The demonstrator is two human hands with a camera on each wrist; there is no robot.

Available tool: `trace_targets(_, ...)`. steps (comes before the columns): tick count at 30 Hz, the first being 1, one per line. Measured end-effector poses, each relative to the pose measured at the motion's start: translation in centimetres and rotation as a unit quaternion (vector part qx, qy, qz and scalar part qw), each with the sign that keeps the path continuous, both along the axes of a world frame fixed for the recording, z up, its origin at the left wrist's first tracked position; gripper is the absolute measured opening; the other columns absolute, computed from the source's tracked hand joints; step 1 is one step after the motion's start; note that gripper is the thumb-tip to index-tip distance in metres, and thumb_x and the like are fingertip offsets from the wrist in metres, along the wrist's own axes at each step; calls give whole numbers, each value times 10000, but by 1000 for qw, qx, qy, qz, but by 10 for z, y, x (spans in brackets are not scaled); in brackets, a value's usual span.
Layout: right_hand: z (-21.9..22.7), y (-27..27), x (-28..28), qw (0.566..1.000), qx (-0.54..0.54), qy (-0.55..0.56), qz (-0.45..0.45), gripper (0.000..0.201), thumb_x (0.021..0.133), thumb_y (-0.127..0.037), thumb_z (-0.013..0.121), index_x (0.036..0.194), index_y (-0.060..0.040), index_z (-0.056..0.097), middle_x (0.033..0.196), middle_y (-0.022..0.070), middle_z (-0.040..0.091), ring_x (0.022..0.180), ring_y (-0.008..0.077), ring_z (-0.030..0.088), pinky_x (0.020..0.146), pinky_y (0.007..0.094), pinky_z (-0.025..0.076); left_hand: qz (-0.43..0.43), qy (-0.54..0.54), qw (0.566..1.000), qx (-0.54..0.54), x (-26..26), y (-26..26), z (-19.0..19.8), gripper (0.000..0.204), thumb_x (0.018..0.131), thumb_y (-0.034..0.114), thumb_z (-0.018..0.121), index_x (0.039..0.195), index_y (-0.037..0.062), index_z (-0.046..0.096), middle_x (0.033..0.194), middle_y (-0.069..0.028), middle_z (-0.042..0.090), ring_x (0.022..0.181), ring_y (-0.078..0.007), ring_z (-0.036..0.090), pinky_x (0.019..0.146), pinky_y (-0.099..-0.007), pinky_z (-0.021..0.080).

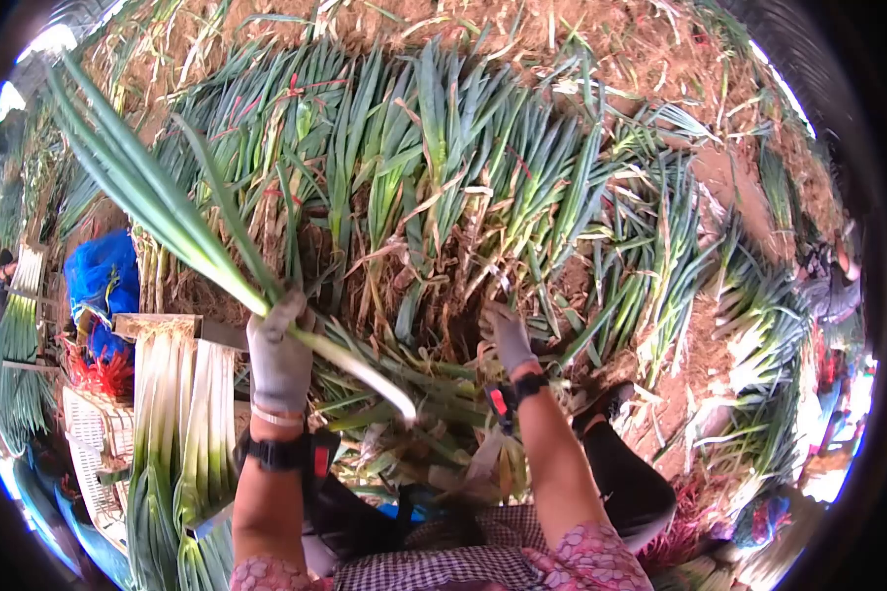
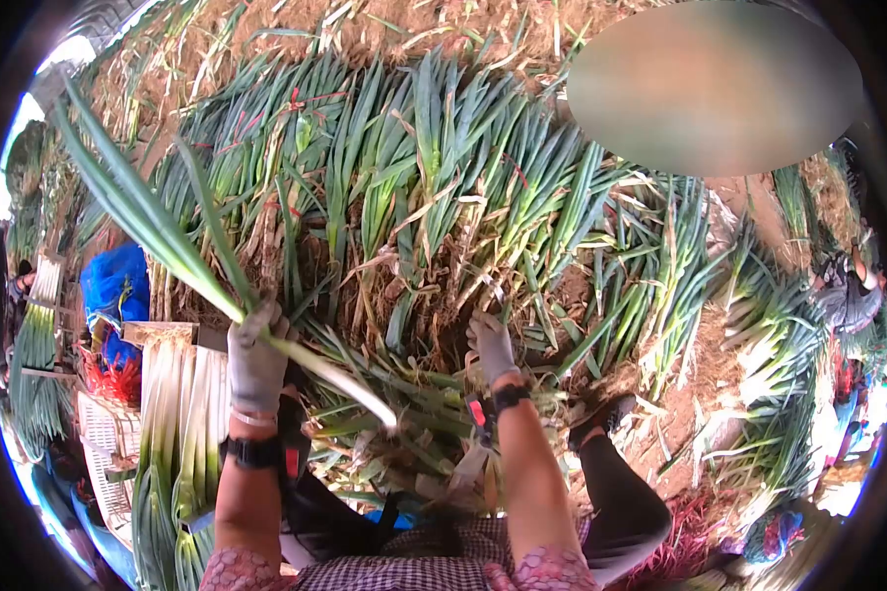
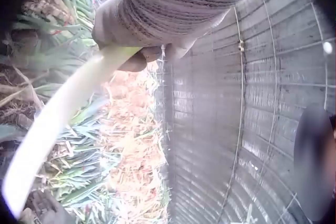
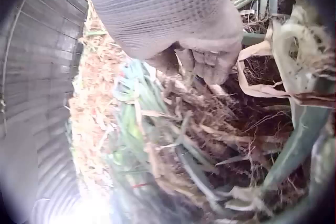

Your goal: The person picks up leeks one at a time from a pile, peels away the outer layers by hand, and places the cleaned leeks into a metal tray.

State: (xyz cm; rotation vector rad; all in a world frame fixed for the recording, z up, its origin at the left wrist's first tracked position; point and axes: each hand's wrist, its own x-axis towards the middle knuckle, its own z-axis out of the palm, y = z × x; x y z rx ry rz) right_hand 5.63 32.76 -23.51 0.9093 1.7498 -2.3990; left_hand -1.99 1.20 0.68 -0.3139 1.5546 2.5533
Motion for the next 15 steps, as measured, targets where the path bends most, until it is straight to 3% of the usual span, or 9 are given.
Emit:
trace_targets(2, -28, -5, -44, 987, -3, -134, -85, 369, 908, -179, 550, 1263, -75, 541, 1230, 57, 572, 1018, 269, 579, 883, 370, 455, -20, -25, 999, 23, -1, 1, 1, 286, 798, 197, 659, 1029, 81, 536, 755, 50, 429, 642, -76, 375, 608, -248, 333)
trace_targets(3, -20, -11, -63, 972, -5, -208, -107, 373, 887, -124, 549, 1251, -45, 540, 1257, 66, 557, 1049, 295, 553, 936, 375, 419, -43, -37, 997, 50, -2, -3, -3, 280, 803, 192, 652, 1028, 81, 528, 709, 59, 381, 598, -69, 334, 571, -244, 310)
trace_targets(6, -61, -5, -87, 983, 44, -155, -87, 382, 882, -102, 533, 1260, -43, 535, 1259, 74, 569, 1069, 298, 557, 934, 382, 420, -49, -65, 992, 97, -4, -5, -1, 276, 819, 186, 640, 1040, 74, 519, 660, 62, 330, 563, -63, 334, 540, -243, 322)
trace_targets(8, -96, 1, -85, 985, 157, -59, -39, 384, 890, -130, 528, 1267, -62, 538, 1214, 97, 598, 1067, 263, 563, 939, 348, 425, -57, -84, 988, 115, -4, -5, -1, 298, 820, 191, 650, 1062, 79, 517, 675, 57, 344, 579, -69, 351, 552, -250, 335)
trace_targets(9, -104, 1, -78, 970, 235, 36, -48, 341, 917, -195, 520, 1227, -59, 565, 1111, 97, 637, 987, 189, 596, 890, 275, 459, -53, -87, 988, 113, -6, -2, 1, 298, 820, 191, 650, 1062, 79, 517, 675, 57, 344, 579, -69, 351, 552, -250, 335)
trace_targets(11, -42, 6, -78, 991, 124, -37, -20, 303, 923, -224, 526, 1161, -49, 594, 1028, 88, 649, 923, 153, 612, 833, 236, 485, -59, -109, 988, 91, -6, 4, 7, 374, 771, 275, 705, 1036, 88, 519, 690, 61, 383, 598, -84, 381, 582, -248, 342)
trace_targets(12, 26, -14, -79, 974, -121, 97, -167, 272, 925, -217, 528, 1111, -32, 602, 984, 73, 649, 895, 140, 619, 786, 233, 499, -64, -93, 988, 110, -5, 2, 1, 434, 794, 267, 700, 1139, 82, 514, 713, 48, 426, 585, -82, 396, 567, -248, 354)
trace_targets(13, 24, -6, -72, 947, -236, 106, -189, 271, 916, -237, 540, 1094, -42, 603, 989, 83, 645, 922, 164, 613, 786, 248, 494, -64, -92, 987, 112, -4, 2, -1, 434, 794, 267, 700, 1139, 82, 514, 713, 48, 426, 585, -82, 396, 567, -248, 354)
trace_targets(15, 21, -10, -52, 952, -134, 227, -158, 238, 902, -225, 545, 1058, -58, 611, 925, 75, 651, 843, 179, 623, 755, 269, 500, -66, -63, 992, 85, 0, 4, 0, 510, 842, 199, 649, 1304, 106, 455, 720, 40, 421, 537, -76, 367, 524, -236, 344)
